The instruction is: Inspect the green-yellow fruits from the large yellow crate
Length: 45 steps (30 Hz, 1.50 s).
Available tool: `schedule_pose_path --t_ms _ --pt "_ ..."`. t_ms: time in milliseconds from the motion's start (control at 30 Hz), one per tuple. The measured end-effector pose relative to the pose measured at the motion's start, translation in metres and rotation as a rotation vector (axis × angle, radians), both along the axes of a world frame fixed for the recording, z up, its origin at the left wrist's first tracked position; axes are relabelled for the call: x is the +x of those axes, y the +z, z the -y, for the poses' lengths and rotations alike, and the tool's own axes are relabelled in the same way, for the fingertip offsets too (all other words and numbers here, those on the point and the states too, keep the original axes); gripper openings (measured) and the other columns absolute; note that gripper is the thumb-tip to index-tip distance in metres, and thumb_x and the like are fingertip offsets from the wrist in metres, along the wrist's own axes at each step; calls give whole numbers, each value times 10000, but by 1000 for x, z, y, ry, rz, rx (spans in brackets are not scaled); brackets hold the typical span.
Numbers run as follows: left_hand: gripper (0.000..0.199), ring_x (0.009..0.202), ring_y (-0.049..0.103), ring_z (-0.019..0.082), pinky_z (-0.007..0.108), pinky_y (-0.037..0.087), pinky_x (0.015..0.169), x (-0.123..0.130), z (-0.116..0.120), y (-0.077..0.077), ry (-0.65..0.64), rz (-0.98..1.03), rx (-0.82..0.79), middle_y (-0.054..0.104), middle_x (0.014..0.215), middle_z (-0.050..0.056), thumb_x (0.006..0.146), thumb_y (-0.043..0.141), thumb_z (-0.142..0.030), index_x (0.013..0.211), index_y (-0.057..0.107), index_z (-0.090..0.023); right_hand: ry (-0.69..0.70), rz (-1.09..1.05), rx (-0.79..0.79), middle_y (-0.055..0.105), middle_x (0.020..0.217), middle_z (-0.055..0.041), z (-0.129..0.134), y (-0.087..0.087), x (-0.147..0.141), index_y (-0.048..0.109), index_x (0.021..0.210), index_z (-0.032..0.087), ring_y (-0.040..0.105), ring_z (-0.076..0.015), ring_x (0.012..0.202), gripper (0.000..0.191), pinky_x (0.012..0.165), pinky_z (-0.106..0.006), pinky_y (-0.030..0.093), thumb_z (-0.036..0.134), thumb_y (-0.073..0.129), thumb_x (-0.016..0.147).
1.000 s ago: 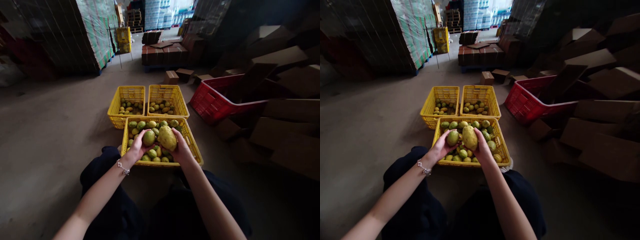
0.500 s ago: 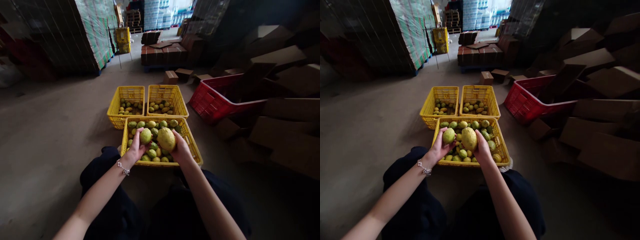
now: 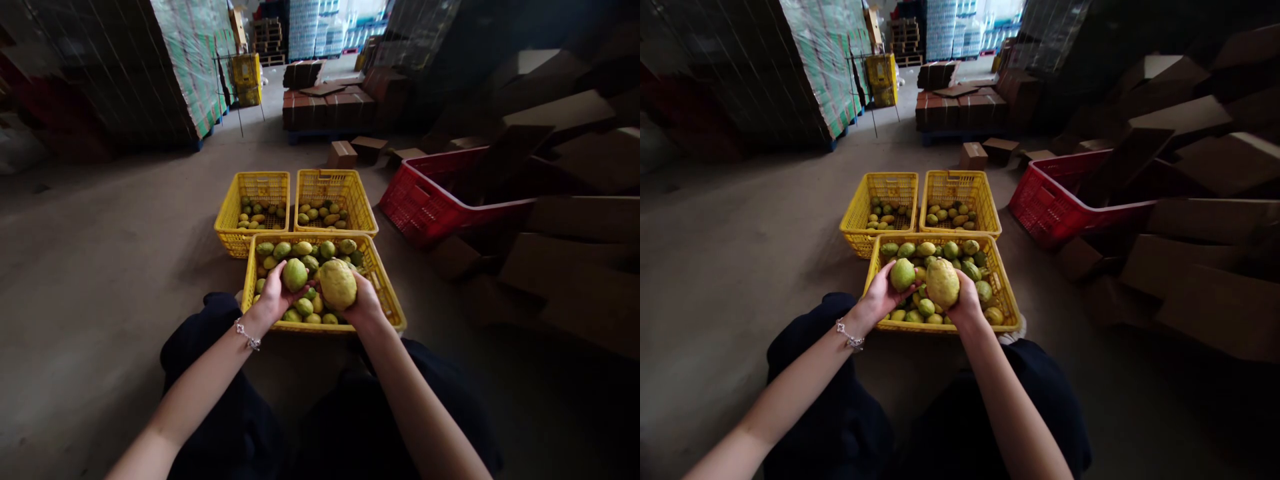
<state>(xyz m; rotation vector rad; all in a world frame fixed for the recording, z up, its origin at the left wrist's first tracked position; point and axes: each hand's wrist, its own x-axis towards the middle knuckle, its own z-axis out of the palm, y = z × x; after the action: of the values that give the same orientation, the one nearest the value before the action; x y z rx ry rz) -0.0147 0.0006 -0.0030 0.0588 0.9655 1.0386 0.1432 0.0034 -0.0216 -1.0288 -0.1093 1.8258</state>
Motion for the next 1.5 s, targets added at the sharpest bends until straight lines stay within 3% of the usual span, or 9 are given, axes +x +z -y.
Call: schedule_pose_path --t_ms 167,367,567,767,900,1000,1100,1267,1500 --pt "297 522 641 136 208 526 484 0 3 7 -11 -75 58 694 721 46 912 589 -328 1103 638 -106 29 -3 12 735 665 -85 3 8 -6 676 833 186 678 -224 554 261 526 -342 569 329 457 844" --pt "407 515 634 156 228 520 479 -5 5 7 -92 -14 174 680 642 86 931 423 -366 979 699 -71 24 8 82 743 688 -83 11 31 -5 693 999 151 677 -223 561 367 464 -305 540 362 468 800" --pt "363 481 590 123 229 485 441 -9 4 11 -42 94 336 735 882 103 881 426 -294 1073 680 -119 4 -88 245 744 736 -78 9 28 -3 687 985 176 611 -174 485 362 321 -213 378 432 550 770" --pt "279 462 586 120 204 445 415 -4 3 17 -10 54 392 643 714 51 906 446 -343 864 640 -147 -72 -233 307 743 798 -76 9 27 -3 675 994 192 686 -180 656 361 530 -246 563 386 602 699" --pt "278 685 691 209 308 584 652 2 4 21 37 119 381 631 653 66 879 415 -277 840 654 -141 -127 -280 356 765 942 -66 12 25 -10 660 1054 206 729 -212 866 399 701 -304 610 338 602 683" --pt "231 824 711 205 333 590 812 5 4 21 152 248 287 688 724 65 855 440 -204 865 666 -157 -152 -305 388 757 1086 -28 15 23 -17 651 1097 245 724 -211 970 418 764 -317 609 305 604 686" --pt "246 962 707 192 318 573 876 4 2 17 253 316 209 745 906 62 830 455 -149 922 682 -175 -167 -312 392 742 1144 13 17 21 -23 644 1124 302 717 -202 1011 413 804 -341 606 311 620 712" --pt "395 1056 686 230 351 572 867 5 2 14 246 326 220 749 1042 95 826 451 -195 1148 677 -163 -205 -313 335 748 1115 -5 16 18 -28 661 1086 310 686 -241 1104 332 910 -465 579 408 630 771" --pt "470 1122 664 244 295 583 768 12 3 10 200 332 319 730 1149 102 835 440 -229 1254 646 -171 -198 -287 373 750 1117 -30 15 13 -34 666 1136 288 659 -259 1173 383 978 -483 550 360 611 764"
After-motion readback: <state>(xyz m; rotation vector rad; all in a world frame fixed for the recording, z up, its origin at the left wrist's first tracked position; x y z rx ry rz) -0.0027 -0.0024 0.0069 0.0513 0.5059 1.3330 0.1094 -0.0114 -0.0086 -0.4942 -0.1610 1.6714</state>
